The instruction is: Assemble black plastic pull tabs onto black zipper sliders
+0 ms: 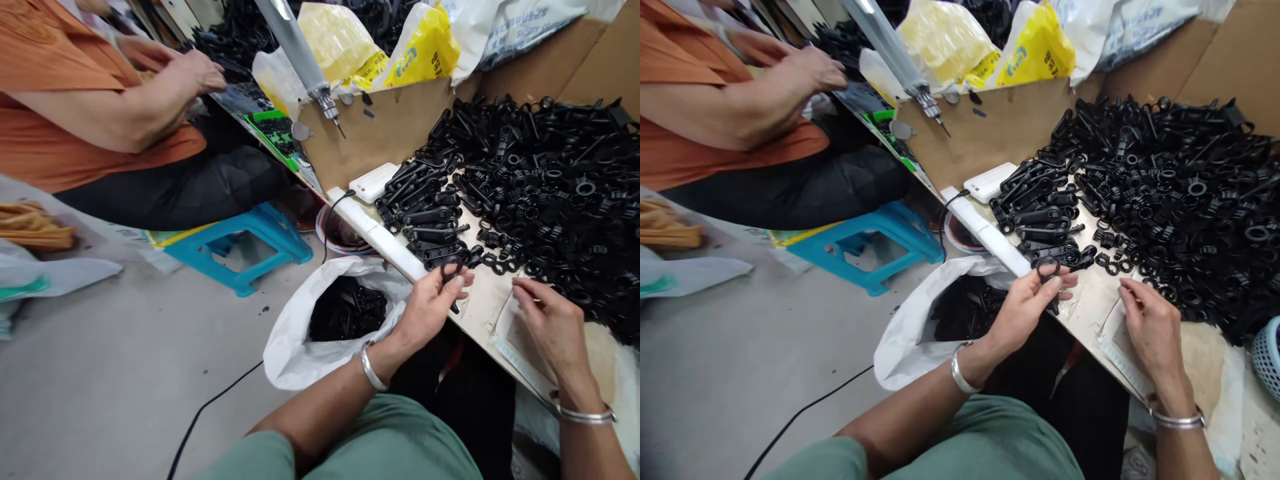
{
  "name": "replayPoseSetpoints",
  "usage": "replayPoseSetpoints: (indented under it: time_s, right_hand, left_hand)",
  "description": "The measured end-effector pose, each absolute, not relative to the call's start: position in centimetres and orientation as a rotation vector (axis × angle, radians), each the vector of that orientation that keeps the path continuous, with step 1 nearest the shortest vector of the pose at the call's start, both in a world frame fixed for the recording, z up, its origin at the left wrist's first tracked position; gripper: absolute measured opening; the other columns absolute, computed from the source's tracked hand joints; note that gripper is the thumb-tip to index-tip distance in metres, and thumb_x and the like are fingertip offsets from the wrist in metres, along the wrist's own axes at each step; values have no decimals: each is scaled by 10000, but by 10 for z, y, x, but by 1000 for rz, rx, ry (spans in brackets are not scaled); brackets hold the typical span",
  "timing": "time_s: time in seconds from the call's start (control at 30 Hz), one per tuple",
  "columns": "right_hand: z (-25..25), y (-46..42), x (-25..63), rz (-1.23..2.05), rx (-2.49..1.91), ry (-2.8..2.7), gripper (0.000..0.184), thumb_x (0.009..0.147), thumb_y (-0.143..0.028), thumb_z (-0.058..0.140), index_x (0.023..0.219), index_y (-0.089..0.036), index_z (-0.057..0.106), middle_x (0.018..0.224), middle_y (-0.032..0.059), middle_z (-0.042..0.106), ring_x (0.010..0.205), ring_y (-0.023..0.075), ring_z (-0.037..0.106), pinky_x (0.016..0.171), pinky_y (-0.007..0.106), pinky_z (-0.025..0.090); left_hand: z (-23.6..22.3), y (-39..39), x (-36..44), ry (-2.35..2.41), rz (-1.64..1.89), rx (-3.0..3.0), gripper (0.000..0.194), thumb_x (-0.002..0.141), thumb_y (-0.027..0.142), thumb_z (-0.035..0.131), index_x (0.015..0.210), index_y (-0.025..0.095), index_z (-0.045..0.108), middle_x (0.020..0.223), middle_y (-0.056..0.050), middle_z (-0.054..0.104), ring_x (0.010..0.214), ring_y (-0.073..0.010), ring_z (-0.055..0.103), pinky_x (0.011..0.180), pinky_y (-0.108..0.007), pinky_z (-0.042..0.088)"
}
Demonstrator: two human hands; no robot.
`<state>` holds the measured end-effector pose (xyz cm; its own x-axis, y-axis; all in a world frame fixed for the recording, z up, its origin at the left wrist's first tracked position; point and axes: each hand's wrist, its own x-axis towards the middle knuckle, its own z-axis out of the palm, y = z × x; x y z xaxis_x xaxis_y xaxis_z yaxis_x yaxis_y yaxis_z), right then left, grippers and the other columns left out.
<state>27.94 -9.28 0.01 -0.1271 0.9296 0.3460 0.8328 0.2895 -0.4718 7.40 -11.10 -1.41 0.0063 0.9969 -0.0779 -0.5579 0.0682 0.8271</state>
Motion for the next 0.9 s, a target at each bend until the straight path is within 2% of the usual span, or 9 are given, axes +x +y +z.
replayPoseSetpoints:
  time_s: [0.07, 0.17, 0.27, 0.37, 0.53, 0.6, 0.73, 0.8, 0.9]
  right_hand:
    - [-1, -77, 284, -9, -1636, -2093, 342, 956, -398, 496, 1113, -189, 717, 1125, 115, 716, 931, 272, 695, 848, 432, 557]
    - [-4, -62, 276, -202, -1705, -2322, 329, 972, -341, 453, 1152, -196, 687, 1177, 123, 662, 936, 274, 664, 711, 387, 537]
    - [-8, -53, 266, -271, -1778, -2416, 271, 956, -284, 468, 1063, -201, 703, 1140, 107, 650, 909, 258, 648, 618, 347, 490]
    - [-11, -48, 269, -226, -1802, -2372, 247, 939, -296, 490, 986, -204, 715, 1112, 94, 652, 869, 243, 644, 620, 349, 485]
    - [-11, -52, 295, 148, -1609, -2151, 273, 891, -412, 545, 862, -200, 716, 1093, 97, 687, 953, 253, 650, 837, 413, 528]
    - [-8, -60, 304, 469, -1636, -1976, 314, 845, -489, 611, 883, -195, 717, 1009, 90, 714, 876, 237, 665, 782, 399, 549]
    - [0, -78, 310, 1043, -1673, -1696, 468, 798, -566, 676, 1028, -159, 675, 800, 65, 711, 646, 183, 647, 546, 306, 533]
    - [2, -84, 310, 990, -1701, -1756, 444, 858, -543, 611, 1071, -156, 661, 753, 54, 705, 610, 173, 647, 545, 297, 528]
    - [5, -87, 310, 493, -1845, -2069, 323, 951, -414, 467, 1012, -198, 700, 729, 44, 703, 605, 183, 645, 609, 321, 508]
  left_hand:
    - [-10, -101, 64, 821, 1359, 688, 341, 801, 399, 766, 991, 138, 658, 1022, -112, 722, 974, -232, 699, 800, -339, 577]
    - [-4, -84, 55, 855, 1250, 622, 286, 795, 348, 782, 929, 127, 661, 977, -108, 716, 965, -226, 691, 790, -336, 577]
    - [2, -69, 52, 889, 1167, 566, 185, 842, 276, 741, 896, 117, 665, 956, -105, 712, 953, -205, 684, 846, -357, 561]
    - [5, -59, 52, 921, 1156, 571, 116, 886, 226, 683, 878, 110, 671, 915, -91, 704, 911, -175, 673, 903, -387, 538]
    - [5, -46, 54, 925, 1149, 567, 101, 893, 205, 666, 856, 111, 670, 890, -85, 703, 890, -170, 673, 933, -413, 526]
    - [5, -40, 55, 926, 1152, 570, 99, 909, 189, 638, 853, 111, 664, 877, -79, 702, 869, -161, 675, 934, -415, 526]
    - [5, -34, 59, 913, 1158, 581, 89, 906, 183, 644, 850, 116, 657, 857, -63, 705, 853, -150, 679, 937, -404, 521]
    - [5, -36, 60, 902, 1177, 591, 79, 885, 191, 678, 863, 118, 658, 866, -55, 707, 845, -141, 680, 926, -377, 522]
    - [8, -44, 62, 871, 1200, 628, 85, 887, 189, 672, 899, 108, 648, 854, -58, 711, 809, -138, 693, 852, -326, 540]
